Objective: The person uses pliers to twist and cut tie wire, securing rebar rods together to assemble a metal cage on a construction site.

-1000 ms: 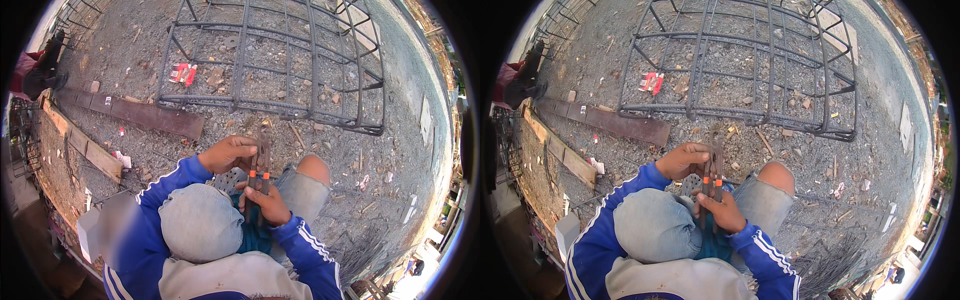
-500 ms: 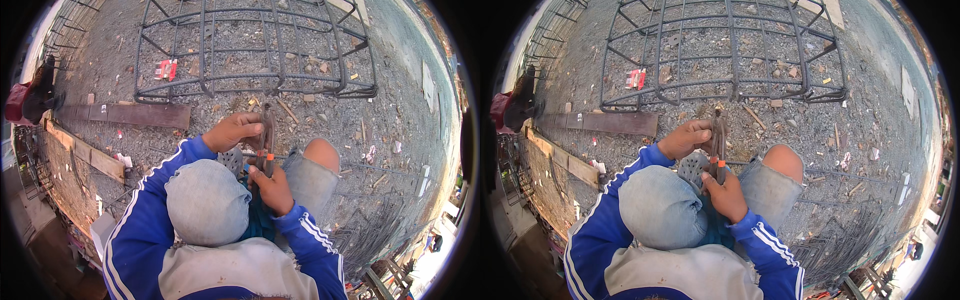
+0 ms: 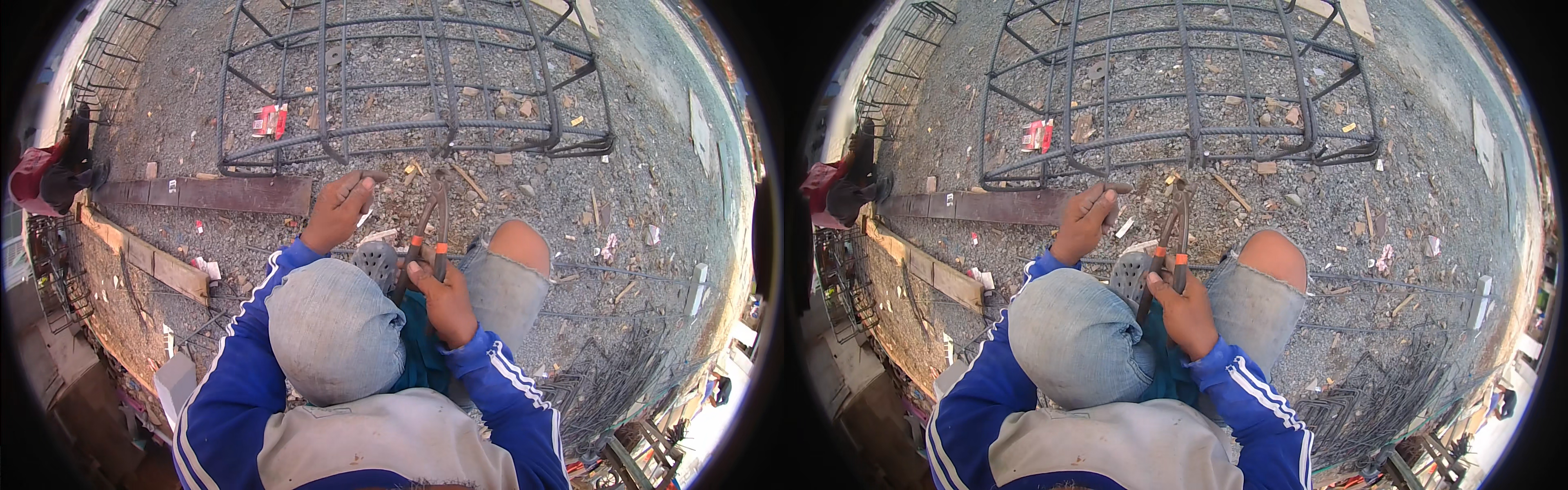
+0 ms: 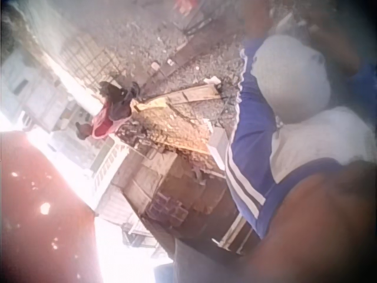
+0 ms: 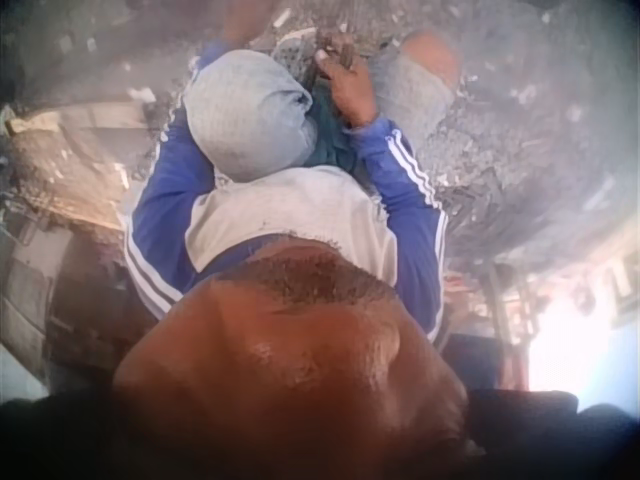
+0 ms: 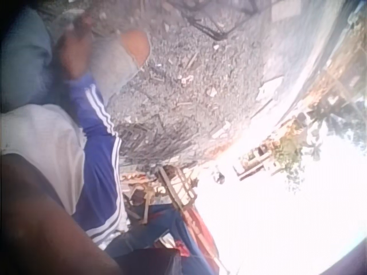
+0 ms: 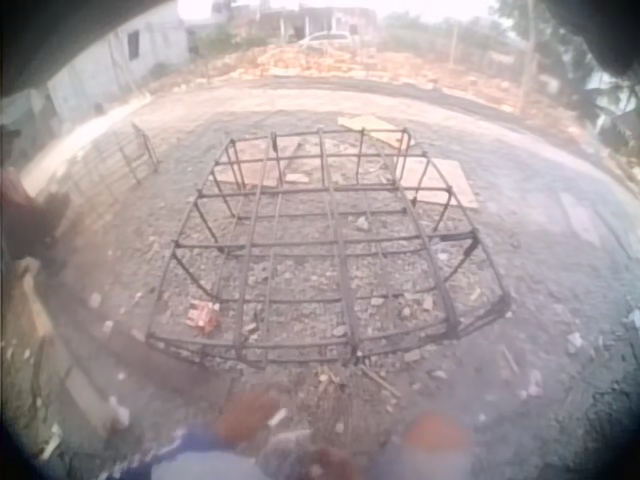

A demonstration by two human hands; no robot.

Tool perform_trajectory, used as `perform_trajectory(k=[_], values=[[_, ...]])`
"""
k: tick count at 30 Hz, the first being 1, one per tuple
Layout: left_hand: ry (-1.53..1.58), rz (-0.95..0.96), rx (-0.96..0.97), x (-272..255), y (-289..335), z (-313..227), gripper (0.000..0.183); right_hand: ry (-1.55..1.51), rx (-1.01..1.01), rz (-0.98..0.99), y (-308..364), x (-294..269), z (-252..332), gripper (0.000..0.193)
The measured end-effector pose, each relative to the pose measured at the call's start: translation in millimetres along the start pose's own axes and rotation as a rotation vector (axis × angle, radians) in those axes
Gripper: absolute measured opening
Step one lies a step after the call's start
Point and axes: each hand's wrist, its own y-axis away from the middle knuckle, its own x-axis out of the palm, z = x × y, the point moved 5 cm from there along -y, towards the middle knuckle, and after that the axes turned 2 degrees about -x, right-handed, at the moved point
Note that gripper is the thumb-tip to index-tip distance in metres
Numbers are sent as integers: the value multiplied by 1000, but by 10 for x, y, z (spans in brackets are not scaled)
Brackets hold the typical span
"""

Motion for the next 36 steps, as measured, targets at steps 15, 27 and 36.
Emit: perform_trajectory(k=[15,27,36], values=[[-44,-871,240,-897,642,-97,33,191,-340,-763,-101,-2683,1080,12],[53,-720,292,-764,565,-518,34,456,-227,-1006,-139,-3415,-1064,23],[-135,-624,481,-656,269,-809,33,448,-198,-882,-35,-3362,-745,21]])
